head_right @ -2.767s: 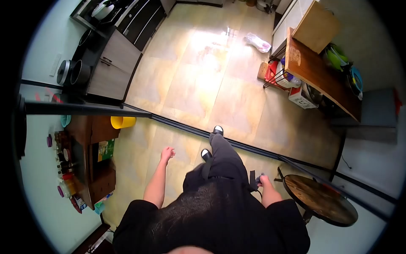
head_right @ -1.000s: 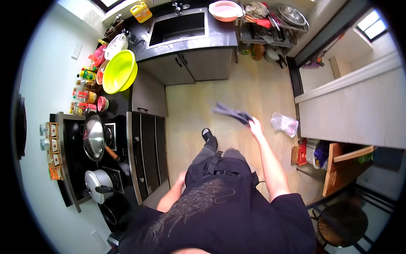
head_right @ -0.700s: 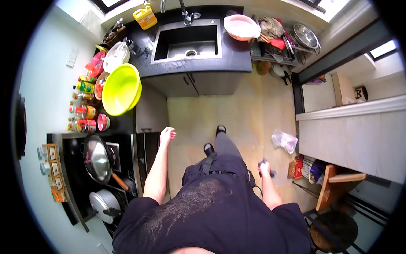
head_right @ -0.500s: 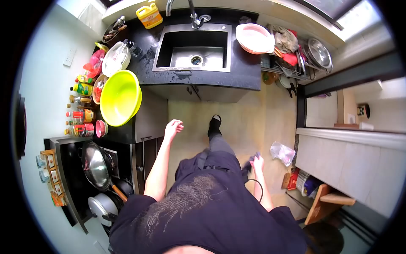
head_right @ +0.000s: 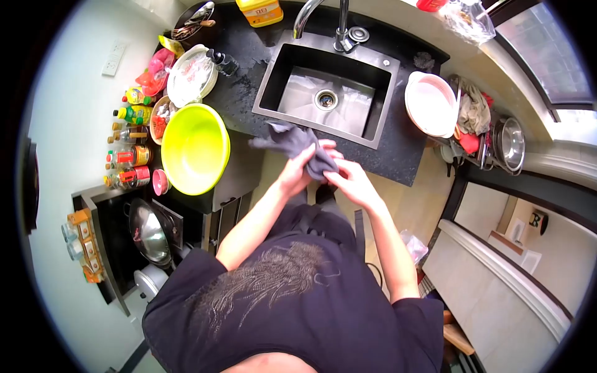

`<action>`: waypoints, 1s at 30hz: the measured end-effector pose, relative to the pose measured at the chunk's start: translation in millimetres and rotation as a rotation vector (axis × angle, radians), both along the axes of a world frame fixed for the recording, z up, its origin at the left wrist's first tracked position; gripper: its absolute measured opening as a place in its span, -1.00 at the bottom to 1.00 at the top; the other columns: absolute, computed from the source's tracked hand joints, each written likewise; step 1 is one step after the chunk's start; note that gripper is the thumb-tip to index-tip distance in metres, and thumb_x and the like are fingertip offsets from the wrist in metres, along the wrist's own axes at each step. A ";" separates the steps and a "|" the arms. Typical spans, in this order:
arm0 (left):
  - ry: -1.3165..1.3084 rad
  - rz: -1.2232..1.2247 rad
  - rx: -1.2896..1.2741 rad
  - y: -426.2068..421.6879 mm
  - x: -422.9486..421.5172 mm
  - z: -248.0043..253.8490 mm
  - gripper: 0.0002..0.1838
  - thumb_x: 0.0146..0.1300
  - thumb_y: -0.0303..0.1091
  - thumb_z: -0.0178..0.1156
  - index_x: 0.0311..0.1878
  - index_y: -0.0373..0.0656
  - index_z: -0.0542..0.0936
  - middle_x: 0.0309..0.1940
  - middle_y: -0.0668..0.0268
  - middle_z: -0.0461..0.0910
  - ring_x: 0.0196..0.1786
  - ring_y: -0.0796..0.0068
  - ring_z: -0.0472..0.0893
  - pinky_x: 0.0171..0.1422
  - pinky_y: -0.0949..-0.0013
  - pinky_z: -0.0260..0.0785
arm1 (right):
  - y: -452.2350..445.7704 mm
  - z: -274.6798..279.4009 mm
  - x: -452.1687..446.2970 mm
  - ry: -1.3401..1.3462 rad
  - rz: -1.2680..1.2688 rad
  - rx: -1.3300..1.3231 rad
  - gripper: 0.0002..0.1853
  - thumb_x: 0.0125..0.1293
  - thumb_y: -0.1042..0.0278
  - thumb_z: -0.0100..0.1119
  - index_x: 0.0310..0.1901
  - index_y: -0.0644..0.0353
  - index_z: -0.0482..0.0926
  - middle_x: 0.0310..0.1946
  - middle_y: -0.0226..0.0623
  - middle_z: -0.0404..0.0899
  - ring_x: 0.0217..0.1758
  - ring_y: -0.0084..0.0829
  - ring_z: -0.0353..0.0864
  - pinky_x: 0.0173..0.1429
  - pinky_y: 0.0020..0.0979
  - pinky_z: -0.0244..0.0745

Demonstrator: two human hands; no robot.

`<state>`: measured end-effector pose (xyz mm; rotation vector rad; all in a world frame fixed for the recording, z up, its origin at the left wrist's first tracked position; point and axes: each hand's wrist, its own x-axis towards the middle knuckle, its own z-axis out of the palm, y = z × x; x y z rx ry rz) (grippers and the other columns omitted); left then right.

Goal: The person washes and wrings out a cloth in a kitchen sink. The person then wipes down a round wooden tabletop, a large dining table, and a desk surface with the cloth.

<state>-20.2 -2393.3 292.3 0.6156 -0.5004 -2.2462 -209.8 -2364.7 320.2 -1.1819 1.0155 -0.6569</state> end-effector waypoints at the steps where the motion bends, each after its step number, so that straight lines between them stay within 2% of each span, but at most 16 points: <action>1: -0.047 0.047 0.021 -23.7 6.6 10.0 -0.54 0.45 -0.11 -0.04 0.23 -0.25 0.38 0.03 0.08 0.58 0.06 0.23 0.61 0.21 0.19 0.44 | -15.4 2.0 12.3 0.013 -0.045 -0.007 -0.70 0.37 0.35 0.12 0.05 0.30 0.57 -0.22 -0.39 0.64 -0.21 -0.58 0.58 -0.05 -0.50 0.49; 3: -0.073 0.128 0.066 -65.7 22.1 -33.2 -0.65 0.44 -0.21 -0.05 0.11 -0.26 0.46 -0.08 0.06 0.62 0.03 0.23 0.62 0.17 0.22 0.45 | -41.7 -22.1 31.9 0.016 -0.140 0.021 -0.73 0.37 0.34 0.12 0.01 0.30 0.60 -0.21 -0.38 0.64 -0.20 -0.59 0.59 -0.04 -0.51 0.49; 6: 0.037 0.367 0.358 -120.1 50.0 -72.2 -0.76 0.38 -0.26 0.03 -0.05 -0.21 0.49 -0.36 0.22 0.56 -0.19 0.30 0.60 0.03 0.27 0.48 | -93.5 -28.5 41.4 -0.015 -0.227 0.069 -0.77 0.36 0.38 0.10 -0.06 0.30 0.63 -0.22 -0.34 0.65 -0.20 -0.57 0.61 -0.05 -0.52 0.50; 8: 0.025 0.372 0.399 -150.3 65.5 -72.6 -0.80 0.36 -0.27 0.06 -0.10 -0.19 0.49 -0.45 0.28 0.49 -0.30 0.35 0.55 -0.07 0.31 0.47 | -137.2 -57.5 30.2 0.074 -0.263 0.026 -0.78 0.34 0.43 0.06 -0.10 0.29 0.64 -0.23 -0.33 0.66 -0.22 -0.57 0.61 -0.08 -0.52 0.51; 10: 0.043 0.237 0.369 -174.7 80.1 -66.8 -0.81 0.35 -0.25 0.07 -0.11 -0.15 0.49 -0.47 0.31 0.49 -0.41 0.47 0.48 -0.33 0.42 0.38 | -189.3 -84.9 10.2 0.278 -0.287 -0.090 -0.80 0.31 0.44 0.05 -0.11 0.26 0.62 -0.23 -0.34 0.66 -0.21 -0.58 0.62 -0.11 -0.51 0.50; 12: 0.043 0.056 0.346 -193.1 89.1 -62.8 -0.80 0.34 -0.22 0.09 -0.10 -0.12 0.49 -0.50 0.35 0.47 -0.49 0.53 0.43 -0.45 0.48 0.30 | -241.1 -94.9 -0.7 0.558 -0.409 -0.276 -0.77 0.22 0.45 0.08 -0.11 0.24 0.62 -0.26 -0.28 0.66 -0.25 -0.51 0.63 -0.09 -0.45 0.53; 14: -0.200 -0.031 0.383 -203.0 80.4 -71.7 -0.78 0.29 -0.17 0.16 -0.35 -0.11 0.52 -0.64 0.43 0.42 -0.64 0.56 0.39 -0.54 0.51 0.24 | -280.8 -107.7 -12.0 0.746 -0.489 -0.437 -0.69 0.17 0.44 0.08 -0.03 0.23 0.60 -0.20 -0.18 0.65 -0.18 -0.34 0.64 0.00 -0.36 0.53; 16: -0.412 -0.027 0.262 -203.9 69.8 -80.8 -0.73 0.25 -0.17 0.21 -0.49 -0.09 0.50 -0.67 0.44 0.43 -0.65 0.58 0.42 -0.57 0.48 0.22 | -312.5 -128.5 -23.8 0.943 -0.476 -0.559 -0.63 0.16 0.43 0.10 0.04 0.22 0.56 -0.08 -0.11 0.61 -0.04 -0.18 0.61 0.12 -0.28 0.50; 18: -0.539 -0.040 0.193 -208.2 62.6 -78.2 -0.74 0.24 -0.19 0.19 -0.50 -0.09 0.49 -0.66 0.48 0.42 -0.67 0.61 0.40 -0.58 0.48 0.19 | -341.3 -139.0 -33.2 0.949 -0.452 -0.598 -0.57 0.15 0.39 0.16 0.11 0.19 0.53 0.03 -0.08 0.55 0.10 -0.12 0.55 0.21 -0.25 0.44; 20: -0.790 -0.065 0.002 -214.0 60.4 -83.0 -0.70 0.21 -0.12 0.18 -0.32 -0.22 0.56 -0.49 0.28 0.58 -0.45 0.43 0.58 -0.36 0.36 0.41 | -363.9 -133.5 -40.2 0.977 -0.420 -0.603 -0.57 0.17 0.34 0.18 0.11 0.19 0.53 0.05 -0.08 0.55 0.14 -0.11 0.53 0.23 -0.24 0.43; 22: -1.248 0.042 -0.231 -210.9 50.9 -99.5 -0.51 0.18 -0.03 0.18 -0.01 -0.26 0.55 -0.13 0.03 0.65 -0.03 0.19 0.63 0.06 0.23 0.44 | -375.3 -133.9 -42.5 1.018 -0.382 -0.504 -0.54 0.22 0.17 0.22 0.14 0.16 0.54 0.04 -0.07 0.57 0.13 -0.11 0.56 0.22 -0.22 0.43; 23: -1.293 -0.053 -0.213 -212.4 49.7 -105.8 -0.35 0.14 0.03 0.19 0.21 -0.21 0.46 0.13 -0.05 0.54 0.26 0.08 0.48 0.32 0.19 0.27 | -383.4 -143.9 -48.0 1.006 -0.378 -0.454 -0.53 0.22 0.14 0.23 0.14 0.13 0.56 0.02 -0.08 0.59 0.10 -0.11 0.59 0.21 -0.22 0.44; 25: -1.310 -0.004 -0.243 -211.8 35.8 -120.6 -0.44 0.18 0.02 0.17 0.16 -0.14 0.52 0.11 -0.03 0.56 0.22 0.08 0.52 0.26 0.20 0.33 | -391.3 -181.7 -55.4 0.911 -0.434 -0.380 -0.55 0.23 0.04 0.21 0.08 0.12 0.63 -0.10 -0.06 0.68 0.00 -0.12 0.67 0.14 -0.23 0.49; 28: -1.319 0.075 -0.270 -221.7 18.3 -82.4 -0.55 0.23 -0.03 0.15 0.08 -0.11 0.58 0.03 -0.05 0.58 0.15 0.08 0.55 0.21 0.18 0.35 | -402.4 -171.5 -58.0 0.780 -0.436 -0.302 -0.56 0.26 0.03 0.16 0.00 0.19 0.66 -0.18 0.00 0.69 -0.03 -0.14 0.69 0.12 -0.26 0.51; 29: -1.365 0.079 -0.355 -226.9 20.8 -108.2 -0.57 0.24 -0.05 0.15 0.04 -0.14 0.59 -0.05 -0.06 0.58 0.09 0.03 0.56 0.17 0.16 0.36 | -401.9 -176.0 -57.8 0.824 -0.422 -0.264 -0.57 0.28 0.04 0.11 -0.01 0.21 0.66 -0.27 0.01 0.70 -0.08 -0.24 0.72 0.04 -0.29 0.54; 30: -1.394 0.103 -0.387 -229.8 18.8 -111.0 -0.57 0.23 -0.06 0.17 0.01 -0.18 0.59 -0.10 -0.04 0.55 0.04 0.03 0.56 0.13 0.17 0.37 | -403.9 -179.9 -57.6 0.793 -0.401 -0.143 -0.61 0.30 0.13 0.09 -0.02 0.26 0.66 -0.26 -0.04 0.70 -0.11 -0.34 0.72 -0.05 -0.35 0.60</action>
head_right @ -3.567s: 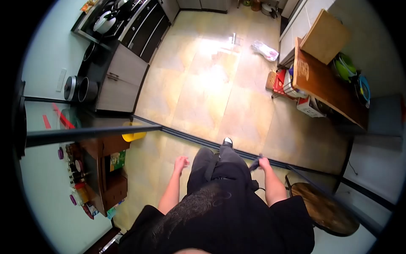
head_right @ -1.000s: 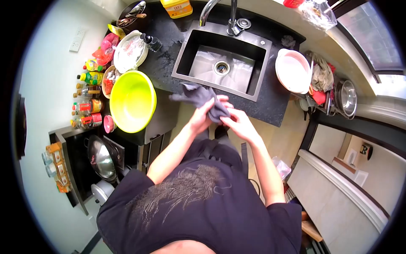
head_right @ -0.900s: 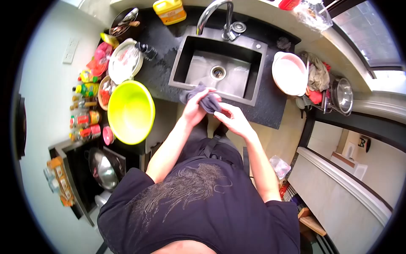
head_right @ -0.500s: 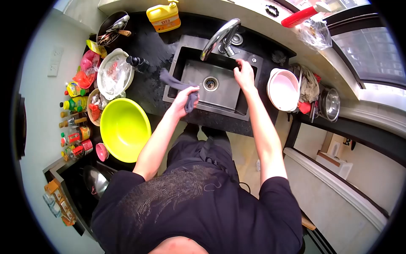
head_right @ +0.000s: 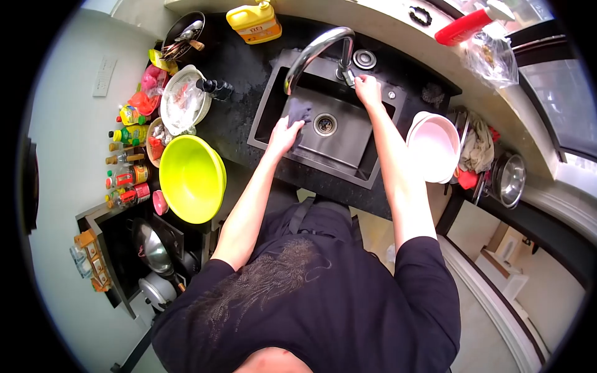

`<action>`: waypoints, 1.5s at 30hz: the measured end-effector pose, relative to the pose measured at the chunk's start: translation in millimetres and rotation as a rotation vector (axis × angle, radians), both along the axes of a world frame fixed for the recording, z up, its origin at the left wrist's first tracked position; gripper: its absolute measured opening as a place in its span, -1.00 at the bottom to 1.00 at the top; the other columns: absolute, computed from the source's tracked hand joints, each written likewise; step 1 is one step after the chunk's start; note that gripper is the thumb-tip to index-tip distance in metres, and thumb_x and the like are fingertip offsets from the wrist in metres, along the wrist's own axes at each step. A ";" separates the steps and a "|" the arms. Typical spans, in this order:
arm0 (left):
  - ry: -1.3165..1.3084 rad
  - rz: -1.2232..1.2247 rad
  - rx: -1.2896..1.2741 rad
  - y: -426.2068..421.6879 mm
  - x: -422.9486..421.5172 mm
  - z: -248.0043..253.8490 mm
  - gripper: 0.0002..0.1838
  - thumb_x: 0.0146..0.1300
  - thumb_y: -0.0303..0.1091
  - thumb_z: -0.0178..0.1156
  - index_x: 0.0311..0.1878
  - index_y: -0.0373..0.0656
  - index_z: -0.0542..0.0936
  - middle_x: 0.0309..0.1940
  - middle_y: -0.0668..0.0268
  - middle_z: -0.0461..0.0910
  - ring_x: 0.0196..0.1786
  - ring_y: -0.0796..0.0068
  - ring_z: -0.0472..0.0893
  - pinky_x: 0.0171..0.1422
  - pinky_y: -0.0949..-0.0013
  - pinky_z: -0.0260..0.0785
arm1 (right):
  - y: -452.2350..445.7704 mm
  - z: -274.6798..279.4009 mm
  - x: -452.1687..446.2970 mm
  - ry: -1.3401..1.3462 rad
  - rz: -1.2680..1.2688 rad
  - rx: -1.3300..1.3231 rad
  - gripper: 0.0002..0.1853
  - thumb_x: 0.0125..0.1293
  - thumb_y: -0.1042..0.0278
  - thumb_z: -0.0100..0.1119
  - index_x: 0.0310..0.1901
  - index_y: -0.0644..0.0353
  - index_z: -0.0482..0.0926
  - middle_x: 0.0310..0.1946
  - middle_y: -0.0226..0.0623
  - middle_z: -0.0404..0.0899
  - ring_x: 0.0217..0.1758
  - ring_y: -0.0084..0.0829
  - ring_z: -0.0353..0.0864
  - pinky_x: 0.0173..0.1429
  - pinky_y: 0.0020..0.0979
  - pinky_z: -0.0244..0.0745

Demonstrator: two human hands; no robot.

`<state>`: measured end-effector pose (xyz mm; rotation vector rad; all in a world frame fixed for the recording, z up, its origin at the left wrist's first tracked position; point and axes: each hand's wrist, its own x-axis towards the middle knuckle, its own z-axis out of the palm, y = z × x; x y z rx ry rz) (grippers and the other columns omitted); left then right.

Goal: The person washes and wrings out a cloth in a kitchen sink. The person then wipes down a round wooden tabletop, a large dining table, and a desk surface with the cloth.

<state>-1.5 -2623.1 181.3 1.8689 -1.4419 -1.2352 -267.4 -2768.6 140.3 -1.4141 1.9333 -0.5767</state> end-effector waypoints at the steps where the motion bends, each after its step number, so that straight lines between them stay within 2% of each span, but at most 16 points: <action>1: 0.046 0.021 -0.012 -4.7 -1.0 -7.3 -0.58 0.23 -0.08 0.18 0.01 -0.20 0.58 -0.09 -0.04 0.54 0.04 0.04 0.55 0.13 0.18 0.37 | 1.9 -4.7 0.2 -0.179 -0.081 0.063 -0.63 0.32 0.20 0.09 -0.03 0.31 0.65 -0.24 -0.08 0.69 -0.13 -0.38 0.71 -0.07 -0.37 0.64; 2: 0.092 0.042 -0.027 -9.0 -1.3 -8.3 -0.58 0.22 -0.09 0.19 0.00 -0.21 0.58 -0.08 -0.05 0.53 0.05 0.06 0.55 0.12 0.19 0.36 | 3.2 -4.4 2.0 -0.358 -0.161 0.123 -0.65 0.33 0.26 0.08 -0.04 0.37 0.64 -0.23 -0.11 0.67 -0.15 -0.42 0.70 -0.10 -0.39 0.67; 3: 0.098 0.075 -0.083 -13.4 -5.5 -1.2 -0.63 0.22 -0.18 0.18 -0.04 -0.26 0.59 -0.15 0.09 0.59 -0.05 0.26 0.59 0.06 0.29 0.38 | 0.1 -9.0 -0.8 -0.409 -0.190 0.118 -0.67 0.34 0.29 0.07 -0.05 0.39 0.63 -0.22 -0.13 0.66 -0.17 -0.41 0.70 -0.10 -0.38 0.69; 6: 0.452 0.179 -0.026 -24.4 -8.2 40.3 -0.68 0.21 -0.23 0.20 -0.10 -0.29 0.61 -0.20 0.31 0.60 -0.15 0.52 0.56 -0.02 0.43 0.38 | -0.7 -10.2 -0.7 -0.559 -0.270 0.119 -0.72 0.35 0.37 0.05 -0.08 0.44 0.60 -0.21 -0.18 0.62 -0.20 -0.39 0.67 -0.10 -0.35 0.72; 7: 0.576 0.232 0.030 -28.4 -7.3 29.1 -0.72 0.22 -0.30 0.17 -0.07 -0.24 0.61 -0.22 0.37 0.63 -0.17 0.59 0.56 -0.04 0.50 0.37 | -0.6 -20.5 -1.4 -0.601 -0.285 0.128 -0.73 0.36 0.38 0.05 -0.08 0.44 0.59 -0.22 -0.19 0.61 -0.21 -0.39 0.67 -0.10 -0.35 0.71; 8: 0.602 0.213 0.041 -33.1 -5.3 16.6 -0.73 0.22 -0.32 0.15 -0.08 -0.23 0.62 -0.25 0.38 0.63 -0.20 0.61 0.56 -0.07 0.51 0.37 | -1.9 -31.5 -2.1 -0.642 -0.296 0.135 -0.74 0.36 0.39 0.05 -0.09 0.43 0.58 -0.23 -0.21 0.60 -0.22 -0.38 0.66 -0.11 -0.34 0.71; 10: 0.657 0.190 0.065 -35.5 -2.9 21.9 -0.75 0.22 -0.35 0.12 -0.09 -0.23 0.62 -0.31 0.40 0.62 -0.28 0.64 0.55 -0.14 0.53 0.37 | -1.0 -37.0 0.9 -0.685 -0.348 0.126 -0.77 0.36 0.41 0.05 -0.11 0.42 0.57 -0.24 -0.21 0.59 -0.22 -0.38 0.66 -0.09 -0.33 0.71; 11: 0.712 0.191 0.144 -37.4 -0.4 23.1 -0.78 0.21 -0.38 0.09 -0.14 -0.22 0.63 -0.39 0.42 0.59 -0.41 0.65 0.51 -0.28 0.54 0.35 | -2.2 -40.2 0.8 -0.696 -0.355 0.122 -0.77 0.36 0.42 0.04 -0.10 0.43 0.57 -0.24 -0.20 0.59 -0.22 -0.37 0.66 -0.08 -0.33 0.71; 14: 0.729 0.191 0.142 -37.8 0.1 30.6 -0.81 0.20 -0.38 0.08 -0.21 -0.22 0.63 -0.47 0.44 0.55 -0.51 0.65 0.45 -0.38 0.54 0.30 | 2.8 -31.0 2.3 -0.734 -0.342 0.124 -0.76 0.37 0.45 0.01 -0.07 0.45 0.55 -0.22 -0.18 0.59 -0.20 -0.36 0.65 -0.05 -0.31 0.70; 18: 0.787 0.200 0.101 -44.1 -1.1 25.3 -0.83 0.20 -0.39 0.08 -0.26 -0.23 0.62 -0.51 0.45 0.52 -0.51 0.66 0.46 -0.41 0.54 0.28 | 5.4 -31.5 4.9 -0.769 -0.364 0.111 -0.75 0.39 0.47 -0.02 -0.04 0.47 0.55 -0.20 -0.15 0.59 -0.18 -0.35 0.65 -0.01 -0.30 0.69; 28: 0.787 0.166 0.092 -51.2 -1.7 35.6 -0.83 0.20 -0.39 0.07 -0.23 -0.22 0.61 -0.50 0.43 0.54 -0.50 0.65 0.49 -0.42 0.55 0.30 | 9.7 -18.8 4.1 -0.831 -0.383 0.126 -0.75 0.39 0.49 -0.03 -0.02 0.47 0.53 -0.16 -0.14 0.58 -0.13 -0.33 0.64 0.03 -0.29 0.68; 33: 0.842 0.167 0.069 -51.9 -5.8 28.9 -0.83 0.20 -0.38 0.08 -0.23 -0.22 0.61 -0.47 0.42 0.56 -0.48 0.64 0.50 -0.38 0.55 0.32 | 6.0 -29.7 0.7 -0.837 -0.389 0.152 -0.75 0.39 0.48 -0.01 0.00 0.46 0.53 -0.15 -0.16 0.59 -0.14 -0.35 0.64 0.05 -0.27 0.65; 36: 0.807 0.196 0.111 -54.2 -4.9 16.4 -0.81 0.19 -0.38 0.09 -0.21 -0.22 0.62 -0.45 0.43 0.57 -0.49 0.64 0.50 -0.37 0.54 0.33 | 8.2 -28.7 0.7 -0.857 -0.363 0.132 -0.70 0.38 0.38 0.05 0.02 0.42 0.55 -0.15 -0.21 0.59 -0.09 -0.38 0.61 0.03 -0.30 0.64; 42: 0.750 0.185 0.133 -54.0 -4.2 0.2 -0.80 0.18 -0.39 0.09 -0.19 -0.23 0.63 -0.42 0.43 0.58 -0.44 0.65 0.50 -0.31 0.54 0.35 | 31.3 0.3 12.3 -0.784 -0.430 0.116 -0.47 0.40 0.02 0.07 0.20 0.31 0.43 0.01 -0.08 0.53 0.06 -0.22 0.58 0.13 -0.26 0.53; 43: 0.753 0.178 0.137 -54.4 -4.4 -1.4 -0.79 0.18 -0.40 0.09 -0.18 -0.24 0.63 -0.40 0.43 0.58 -0.44 0.65 0.50 -0.30 0.55 0.34 | 35.7 -11.9 12.9 -0.803 -0.442 0.118 -0.39 0.41 -0.09 0.00 0.25 0.28 0.37 0.10 -0.02 0.48 0.10 -0.15 0.56 0.13 -0.23 0.53; 45: 0.760 0.165 0.150 -51.9 -4.6 -2.3 -0.78 0.17 -0.40 0.09 -0.17 -0.24 0.63 -0.38 0.42 0.59 -0.43 0.64 0.51 -0.30 0.55 0.34 | 50.3 -28.1 16.8 -0.787 -0.477 0.146 -0.40 0.45 -0.12 -0.16 0.20 0.29 0.42 0.06 -0.01 0.52 0.05 -0.19 0.59 0.08 -0.26 0.56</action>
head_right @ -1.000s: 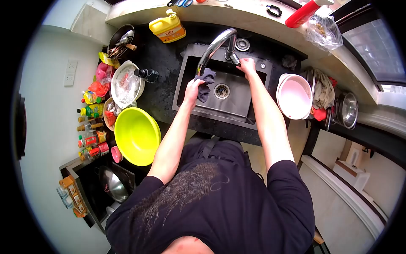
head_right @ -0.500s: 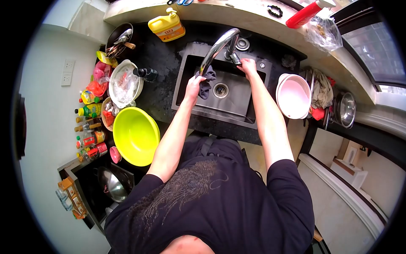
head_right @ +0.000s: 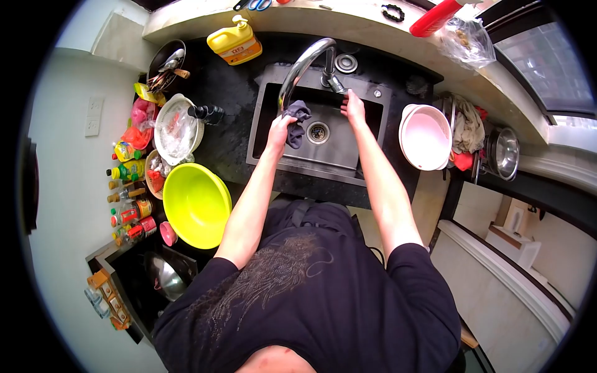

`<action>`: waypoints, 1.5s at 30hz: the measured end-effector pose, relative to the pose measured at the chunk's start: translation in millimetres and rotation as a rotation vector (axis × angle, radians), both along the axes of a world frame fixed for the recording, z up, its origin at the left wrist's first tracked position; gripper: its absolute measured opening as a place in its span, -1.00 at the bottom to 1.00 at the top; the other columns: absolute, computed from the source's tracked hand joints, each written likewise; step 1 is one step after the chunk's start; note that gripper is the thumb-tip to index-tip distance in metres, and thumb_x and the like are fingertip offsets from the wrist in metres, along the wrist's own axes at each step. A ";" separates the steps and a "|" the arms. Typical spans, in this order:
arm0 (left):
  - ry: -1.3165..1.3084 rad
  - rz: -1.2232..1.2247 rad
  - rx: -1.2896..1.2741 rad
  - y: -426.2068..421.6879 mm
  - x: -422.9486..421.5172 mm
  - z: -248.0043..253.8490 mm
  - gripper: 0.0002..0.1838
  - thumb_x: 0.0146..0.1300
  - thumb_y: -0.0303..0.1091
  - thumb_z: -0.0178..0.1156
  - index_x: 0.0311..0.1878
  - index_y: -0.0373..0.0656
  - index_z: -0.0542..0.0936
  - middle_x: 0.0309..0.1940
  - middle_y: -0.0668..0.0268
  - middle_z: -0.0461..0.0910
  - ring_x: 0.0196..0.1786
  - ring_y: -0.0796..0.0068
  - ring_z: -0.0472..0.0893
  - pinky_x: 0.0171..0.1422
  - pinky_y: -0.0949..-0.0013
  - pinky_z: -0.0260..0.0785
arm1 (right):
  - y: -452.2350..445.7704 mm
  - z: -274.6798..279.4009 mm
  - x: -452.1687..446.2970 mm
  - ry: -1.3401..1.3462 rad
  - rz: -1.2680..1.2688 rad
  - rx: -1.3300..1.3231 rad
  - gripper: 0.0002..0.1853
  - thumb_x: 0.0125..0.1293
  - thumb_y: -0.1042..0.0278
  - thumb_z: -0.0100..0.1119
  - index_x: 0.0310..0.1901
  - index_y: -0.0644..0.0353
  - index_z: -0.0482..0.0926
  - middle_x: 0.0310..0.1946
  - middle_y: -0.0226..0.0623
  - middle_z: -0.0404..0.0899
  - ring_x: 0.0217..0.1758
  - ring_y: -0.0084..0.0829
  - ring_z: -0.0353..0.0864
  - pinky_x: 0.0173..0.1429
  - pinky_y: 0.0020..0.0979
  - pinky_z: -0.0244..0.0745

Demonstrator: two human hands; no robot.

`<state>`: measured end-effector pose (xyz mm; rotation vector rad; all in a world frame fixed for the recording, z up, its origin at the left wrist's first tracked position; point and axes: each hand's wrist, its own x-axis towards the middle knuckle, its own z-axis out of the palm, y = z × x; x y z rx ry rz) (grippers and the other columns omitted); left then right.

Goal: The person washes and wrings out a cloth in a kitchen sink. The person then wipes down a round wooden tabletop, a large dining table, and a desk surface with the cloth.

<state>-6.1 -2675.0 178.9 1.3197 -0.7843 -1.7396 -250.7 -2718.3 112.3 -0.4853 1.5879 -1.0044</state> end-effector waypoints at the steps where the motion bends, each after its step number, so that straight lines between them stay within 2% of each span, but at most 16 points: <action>1: 0.013 -0.012 0.005 -0.2 -1.0 3.4 -0.77 0.16 -0.42 0.08 -0.16 -0.26 0.62 -0.38 0.39 0.59 -0.43 0.61 0.53 -0.32 0.53 0.38 | 6.9 -7.3 3.2 -0.002 -0.007 0.004 -0.39 0.46 -0.13 -0.21 0.18 0.30 0.44 0.04 -0.01 0.54 0.03 -0.21 0.60 0.05 -0.26 0.57; 5: 0.116 -0.010 0.029 -1.2 -6.2 7.1 -0.70 0.12 -0.51 0.03 -0.06 -0.29 0.56 -0.33 0.30 0.61 -0.41 0.50 0.61 -0.39 0.45 0.49 | 35.1 -13.1 28.4 -0.124 0.090 0.049 -0.48 0.46 -0.04 -0.22 -0.01 0.29 0.55 -0.14 -0.10 0.63 -0.13 -0.26 0.67 -0.05 -0.31 0.60; 9: 0.164 -0.076 0.030 -2.3 -8.1 11.1 -0.60 0.08 -0.60 -0.01 0.05 -0.27 0.48 -0.25 0.27 0.61 -0.40 0.44 0.62 -0.42 0.41 0.53 | 42.7 -7.0 57.0 -0.236 0.194 0.113 -0.51 0.37 -0.08 -0.01 0.05 0.20 0.53 0.01 -0.08 0.56 -0.12 -0.26 0.66 -0.05 -0.35 0.59; 13: 0.020 -0.250 0.097 -6.1 -2.7 20.9 -0.73 0.20 -0.47 0.10 -0.01 -0.18 0.47 -0.42 0.35 0.56 -0.58 0.58 0.53 -0.62 0.55 0.34 | 34.0 16.2 84.8 -0.488 0.034 0.216 -0.30 0.25 -0.32 0.05 0.19 0.14 0.44 0.13 -0.02 0.44 -0.05 -0.18 0.57 0.08 -0.11 0.45; 14: 0.019 -0.288 0.117 -6.5 -1.0 25.8 -0.76 0.21 -0.42 0.14 -0.04 -0.18 0.49 -0.46 0.38 0.54 -0.61 0.62 0.49 -0.66 0.56 0.30 | 30.0 21.4 91.3 -0.551 -0.018 0.231 -0.28 0.21 -0.39 0.04 0.14 0.11 0.48 0.00 -0.08 0.53 0.00 -0.17 0.55 0.10 -0.01 0.38; 17: -0.039 -0.434 0.167 -11.9 6.4 39.7 -0.83 0.24 -0.30 0.19 -0.17 -0.15 0.51 -0.56 0.44 0.47 -0.69 0.69 0.38 -0.72 0.59 0.20 | 16.6 -3.5 101.0 -0.970 0.041 0.046 -0.51 0.30 -0.20 0.11 -0.10 0.13 0.54 -0.27 -0.21 0.62 -0.15 -0.25 0.62 0.03 -0.16 0.51; 20: -0.094 -0.456 0.161 -14.0 15.2 26.7 -0.81 0.26 -0.26 0.20 -0.19 -0.16 0.52 -0.58 0.45 0.45 -0.72 0.69 0.35 -0.73 0.56 0.18 | 17.0 12.1 113.9 -0.909 -0.066 0.028 -0.70 0.42 0.10 0.05 -0.14 0.19 0.52 -0.28 -0.20 0.62 -0.21 -0.25 0.64 -0.02 -0.22 0.57; 23: -0.103 -0.374 0.206 -17.2 26.7 5.6 -0.76 0.27 -0.28 0.19 -0.07 -0.20 0.52 -0.54 0.41 0.50 -0.64 0.65 0.44 -0.60 0.55 0.31 | 11.1 4.6 117.8 -0.815 -0.262 0.063 -0.73 0.44 0.14 0.03 -0.18 0.22 0.51 -0.32 -0.21 0.61 -0.24 -0.28 0.63 -0.04 -0.21 0.58; 29: 0.051 -0.330 0.054 -8.4 45.4 -26.7 -0.60 0.29 -0.20 0.25 0.13 -0.17 0.51 -0.21 0.37 0.63 -0.25 0.58 0.59 -0.05 0.46 0.42 | 5.5 30.6 120.7 -0.739 -0.410 0.103 -0.72 0.43 0.13 0.07 -0.34 0.15 0.48 -0.50 -0.37 0.49 -0.48 -0.47 0.48 -0.36 -0.40 0.49; 30: -0.027 -0.377 0.168 -5.9 50.7 -28.2 -0.50 0.33 0.07 0.17 0.22 0.00 0.48 0.03 0.39 0.58 0.04 0.48 0.53 0.21 0.20 0.31 | 5.0 35.7 123.4 -0.785 -0.449 0.108 -0.71 0.43 0.12 0.06 -0.37 0.13 0.46 -0.52 -0.37 0.48 -0.50 -0.47 0.48 -0.37 -0.39 0.48; 34: 0.329 -0.222 0.457 1.5 49.0 -44.6 -0.31 0.31 0.44 -0.18 0.32 0.22 0.36 0.28 0.37 0.42 0.30 0.28 0.34 0.29 -0.27 0.09 | 8.3 38.4 135.7 -1.047 -0.362 0.103 -0.58 0.48 0.00 -0.21 -0.37 0.13 0.47 -0.56 -0.36 0.51 -0.55 -0.42 0.44 -0.45 -0.44 0.40; 37: 0.381 -0.099 0.504 3.7 30.8 -37.8 -0.37 0.32 0.41 -0.13 0.27 0.24 0.39 0.28 0.33 0.41 0.29 0.27 0.35 0.31 -0.26 0.08 | 9.7 40.2 144.4 -1.034 -0.367 0.095 -0.60 0.42 0.03 -0.12 -0.43 0.18 0.45 -0.56 -0.25 0.50 -0.55 -0.28 0.46 -0.37 -0.31 0.46; 38: 0.464 -0.058 0.507 1.9 26.5 -34.0 -0.46 0.35 0.33 -0.08 0.14 0.18 0.46 0.12 0.32 0.53 0.14 0.35 0.49 0.20 -0.06 0.29 | 11.7 39.8 143.1 -0.991 -0.337 0.081 -0.63 0.38 0.09 -0.11 -0.40 0.21 0.50 -0.52 -0.23 0.56 -0.49 -0.28 0.52 -0.32 -0.30 0.49; 41: 0.499 -0.041 0.375 -10.9 35.2 -95.1 -0.59 0.39 0.18 -0.02 -0.01 0.09 0.51 -0.08 0.39 0.61 -0.11 0.49 0.59 -0.03 0.26 0.45 | 15.7 19.2 140.3 -0.638 -0.286 -0.103 -0.66 0.33 0.14 -0.09 -0.36 0.24 0.56 -0.46 -0.22 0.62 -0.42 -0.31 0.59 -0.26 -0.31 0.51; 42: 0.415 0.072 0.240 -11.0 24.9 -76.3 -0.70 0.42 0.02 0.02 -0.10 0.02 0.54 -0.26 0.49 0.62 -0.30 0.60 0.59 -0.24 0.46 0.44 | 20.2 17.1 133.7 -0.568 -0.213 -0.122 -0.69 0.34 0.20 -0.07 -0.31 0.23 0.60 -0.41 -0.27 0.65 -0.33 -0.37 0.63 -0.12 -0.41 0.52; 45: 0.431 0.199 0.273 -16.7 13.0 -29.7 -0.74 0.44 -0.06 0.03 -0.14 -0.01 0.56 -0.29 0.47 0.60 -0.30 0.60 0.57 -0.22 0.44 0.45 | 24.4 -1.5 128.8 -0.377 -0.270 -0.165 -0.70 0.33 0.22 -0.06 -0.24 0.23 0.63 -0.38 -0.29 0.65 -0.27 -0.42 0.62 -0.07 -0.40 0.50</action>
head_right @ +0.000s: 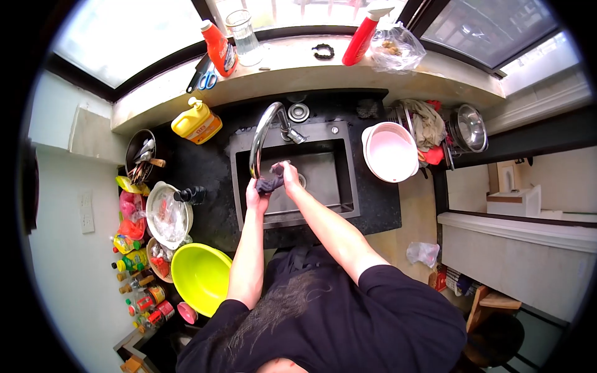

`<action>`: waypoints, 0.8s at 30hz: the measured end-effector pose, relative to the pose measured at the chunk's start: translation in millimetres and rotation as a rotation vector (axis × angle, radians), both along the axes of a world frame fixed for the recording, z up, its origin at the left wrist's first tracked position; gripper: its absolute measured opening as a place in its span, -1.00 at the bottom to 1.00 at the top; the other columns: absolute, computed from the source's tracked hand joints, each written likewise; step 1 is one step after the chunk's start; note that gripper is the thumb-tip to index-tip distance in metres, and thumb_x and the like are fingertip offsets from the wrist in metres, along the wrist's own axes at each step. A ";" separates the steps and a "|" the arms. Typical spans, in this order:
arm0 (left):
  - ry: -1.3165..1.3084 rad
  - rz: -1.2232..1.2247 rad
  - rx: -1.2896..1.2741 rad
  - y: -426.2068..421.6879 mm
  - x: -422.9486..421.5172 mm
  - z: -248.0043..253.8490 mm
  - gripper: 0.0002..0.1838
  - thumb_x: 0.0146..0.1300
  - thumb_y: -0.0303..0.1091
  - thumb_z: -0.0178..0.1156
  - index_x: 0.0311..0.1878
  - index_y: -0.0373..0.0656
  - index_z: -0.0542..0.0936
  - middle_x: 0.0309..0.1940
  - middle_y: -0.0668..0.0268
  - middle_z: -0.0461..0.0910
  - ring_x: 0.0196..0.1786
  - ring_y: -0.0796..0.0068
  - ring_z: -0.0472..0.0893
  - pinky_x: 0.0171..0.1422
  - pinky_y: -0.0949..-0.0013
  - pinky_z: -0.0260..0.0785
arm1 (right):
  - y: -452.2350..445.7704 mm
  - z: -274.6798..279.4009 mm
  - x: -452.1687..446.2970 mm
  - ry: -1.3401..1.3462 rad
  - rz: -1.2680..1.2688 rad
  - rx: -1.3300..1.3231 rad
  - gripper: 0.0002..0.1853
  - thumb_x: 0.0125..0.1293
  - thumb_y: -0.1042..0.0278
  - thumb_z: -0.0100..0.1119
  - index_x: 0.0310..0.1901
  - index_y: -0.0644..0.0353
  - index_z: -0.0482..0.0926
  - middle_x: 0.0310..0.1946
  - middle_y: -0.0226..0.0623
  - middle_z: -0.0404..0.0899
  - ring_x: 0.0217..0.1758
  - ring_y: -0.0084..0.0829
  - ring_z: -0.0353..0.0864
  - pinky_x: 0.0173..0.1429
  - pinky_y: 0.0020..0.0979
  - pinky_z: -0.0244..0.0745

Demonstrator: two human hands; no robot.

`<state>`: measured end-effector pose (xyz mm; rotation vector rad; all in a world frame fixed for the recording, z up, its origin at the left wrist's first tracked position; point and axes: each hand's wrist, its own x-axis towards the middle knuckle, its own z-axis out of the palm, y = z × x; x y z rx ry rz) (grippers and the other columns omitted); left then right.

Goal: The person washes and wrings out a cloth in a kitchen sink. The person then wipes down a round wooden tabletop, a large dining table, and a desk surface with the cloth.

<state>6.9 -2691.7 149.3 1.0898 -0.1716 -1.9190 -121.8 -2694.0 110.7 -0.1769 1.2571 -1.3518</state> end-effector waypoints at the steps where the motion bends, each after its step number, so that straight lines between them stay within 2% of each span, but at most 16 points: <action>1: 0.024 0.017 0.021 -1.4 -7.9 24.5 -0.74 0.43 -0.08 0.03 -0.17 -0.02 0.57 -0.38 0.47 0.57 -0.32 0.61 0.56 -0.21 0.43 0.46 | -0.1 -7.5 -1.2 -0.033 -0.023 0.046 -0.70 0.32 0.23 -0.06 -0.20 0.23 0.64 -0.31 -0.32 0.65 -0.22 -0.45 0.61 -0.02 -0.39 0.48; 2: 0.045 0.021 -0.003 -3.3 -12.5 26.7 -0.74 0.43 -0.08 0.03 -0.19 -0.03 0.57 -0.40 0.46 0.55 -0.33 0.60 0.56 -0.21 0.43 0.45 | -1.6 -26.4 0.6 -0.052 -0.066 0.044 -0.70 0.28 0.13 0.00 -0.18 0.12 0.63 -0.30 -0.38 0.63 -0.25 -0.49 0.60 -0.07 -0.39 0.47; 4: 0.084 0.026 -0.055 -7.5 -19.1 30.4 -0.74 0.43 -0.09 0.03 -0.23 -0.04 0.56 -0.44 0.45 0.53 -0.35 0.59 0.54 -0.22 0.44 0.44 | 2.8 -11.6 -0.3 -0.179 0.003 0.276 -0.68 0.23 -0.02 0.05 -0.19 0.00 0.61 -0.33 -0.44 0.60 -0.28 -0.54 0.58 -0.13 -0.41 0.45; 5: 0.050 0.033 -0.078 -7.7 -25.3 38.0 -0.65 0.42 -0.15 0.01 -0.52 -0.05 0.40 -0.61 0.37 0.37 -0.41 0.44 0.45 -0.21 0.33 0.36 | 3.2 -8.6 1.4 -0.202 0.042 0.299 -0.67 0.18 -0.12 0.07 -0.21 -0.09 0.58 -0.37 -0.50 0.57 -0.32 -0.58 0.55 -0.18 -0.42 0.42; 6: 0.041 0.045 -0.086 -8.1 -31.7 34.8 -0.64 0.40 -0.18 0.06 -0.56 -0.04 0.38 -0.65 0.39 0.31 -0.45 0.46 0.42 -0.25 0.35 0.31 | 4.5 10.4 2.6 -0.253 0.027 0.271 -0.68 0.25 -0.06 0.02 -0.24 0.00 0.57 -0.43 -0.47 0.57 -0.34 -0.55 0.54 -0.22 -0.41 0.43; 9: -0.069 0.009 -0.090 -8.2 -39.6 28.9 -0.65 0.35 -0.26 0.13 -0.59 -0.04 0.37 -0.69 0.43 0.27 -0.51 0.54 0.36 -0.28 0.41 0.24 | -5.4 -38.2 11.0 -0.440 0.050 0.067 -0.65 0.32 0.07 -0.02 -0.39 0.20 0.56 -0.46 -0.31 0.60 -0.44 -0.41 0.54 -0.22 -0.41 0.46; 10: -0.185 0.056 -0.058 -8.5 -43.3 19.5 -0.68 0.32 -0.30 0.17 -0.58 -0.05 0.42 -0.68 0.46 0.30 -0.53 0.58 0.37 -0.33 0.44 0.23 | -4.2 -30.2 12.7 -0.399 0.041 0.095 -0.69 0.31 0.14 0.01 -0.43 0.21 0.54 -0.56 -0.31 0.55 -0.45 -0.42 0.53 -0.25 -0.41 0.44; 13: -0.398 0.194 -0.074 -9.9 -53.3 4.1 -0.87 0.22 -0.41 0.27 -0.44 -0.16 0.58 -0.55 0.47 0.51 -0.50 0.59 0.47 -0.42 0.42 0.31 | -4.7 -10.6 25.1 -0.239 -0.033 0.131 -0.79 0.28 0.26 0.07 -0.45 0.16 0.52 -0.54 -0.39 0.50 -0.48 -0.48 0.48 -0.35 -0.45 0.38; 14: -0.478 0.155 -0.186 -12.8 -45.7 -21.7 -0.82 0.22 -0.37 0.34 -0.20 -0.28 0.67 -0.40 0.40 0.63 -0.38 0.58 0.57 -0.28 0.43 0.42 | -3.2 -6.8 29.2 -0.202 -0.039 0.147 -0.78 0.29 0.26 0.06 -0.46 0.17 0.52 -0.51 -0.42 0.49 -0.47 -0.54 0.45 -0.36 -0.45 0.36; 16: -0.731 0.186 -0.264 -19.2 -44.2 -38.2 -0.75 0.18 -0.29 0.38 -0.23 -0.31 0.67 -0.44 0.37 0.63 -0.41 0.53 0.56 -0.30 0.40 0.41 | 3.1 3.8 40.0 0.017 -0.143 0.052 -0.76 0.30 0.26 0.06 -0.46 0.21 0.52 -0.52 -0.44 0.48 -0.46 -0.58 0.43 -0.36 -0.43 0.35; 17: -0.819 0.195 -0.342 -24.0 -41.0 -51.5 -0.72 0.15 -0.22 0.42 -0.36 -0.30 0.66 -0.55 0.38 0.60 -0.50 0.51 0.52 -0.39 0.34 0.37 | 10.3 7.0 40.2 0.063 -0.132 0.060 -0.74 0.30 0.26 0.05 -0.48 0.23 0.51 -0.54 -0.49 0.46 -0.45 -0.62 0.40 -0.35 -0.41 0.35; 18: -1.031 0.151 -0.400 -23.1 -38.3 -43.2 -0.77 0.12 -0.36 0.37 -0.55 -0.25 0.59 -0.65 0.42 0.54 -0.58 0.56 0.44 -0.48 0.31 0.30 | 12.8 0.6 48.1 0.257 -0.157 0.068 -0.70 0.29 0.23 0.06 -0.50 0.26 0.54 -0.60 -0.38 0.51 -0.48 -0.57 0.45 -0.36 -0.36 0.37; 20: -1.234 -0.172 -0.436 -21.7 -22.2 -23.8 -0.84 0.23 -0.41 0.27 -0.19 -0.31 0.64 -0.40 0.37 0.61 -0.42 0.56 0.47 -0.35 0.34 0.38 | 24.7 32.0 48.7 0.537 0.019 0.105 -0.68 0.28 0.18 0.08 -0.44 0.26 0.62 -0.58 -0.18 0.60 -0.47 -0.46 0.57 -0.33 -0.29 0.41; 21: -1.138 -0.192 -0.318 -30.3 -10.3 -59.4 -0.80 0.23 -0.47 0.23 -0.08 -0.29 0.63 -0.29 0.31 0.65 -0.36 0.54 0.55 -0.29 0.35 0.44 | 27.0 36.4 53.4 0.576 0.079 0.076 -0.68 0.26 0.12 0.11 -0.36 0.22 0.68 -0.50 -0.02 0.63 -0.40 -0.32 0.69 -0.30 -0.23 0.45; 22: -1.048 -0.207 -0.197 -38.9 1.7 -96.0 -0.73 0.24 -0.53 0.20 0.02 -0.28 0.63 -0.19 0.25 0.69 -0.30 0.51 0.62 -0.24 0.36 0.49 | 27.7 35.4 58.8 0.631 0.124 0.057 -0.68 0.26 0.09 0.11 -0.30 0.19 0.70 -0.45 -0.02 0.66 -0.32 -0.22 0.72 -0.25 -0.20 0.48; 24: -1.054 -0.194 -0.331 -31.9 -2.1 -93.9 -0.73 0.26 -0.52 0.16 0.03 -0.27 0.62 -0.16 0.25 0.68 -0.22 0.49 0.63 -0.17 0.35 0.50 | 21.5 45.3 53.0 0.581 0.104 0.124 -0.66 0.25 0.08 0.11 -0.32 0.20 0.69 -0.45 0.00 0.64 -0.30 -0.14 0.72 -0.24 -0.17 0.49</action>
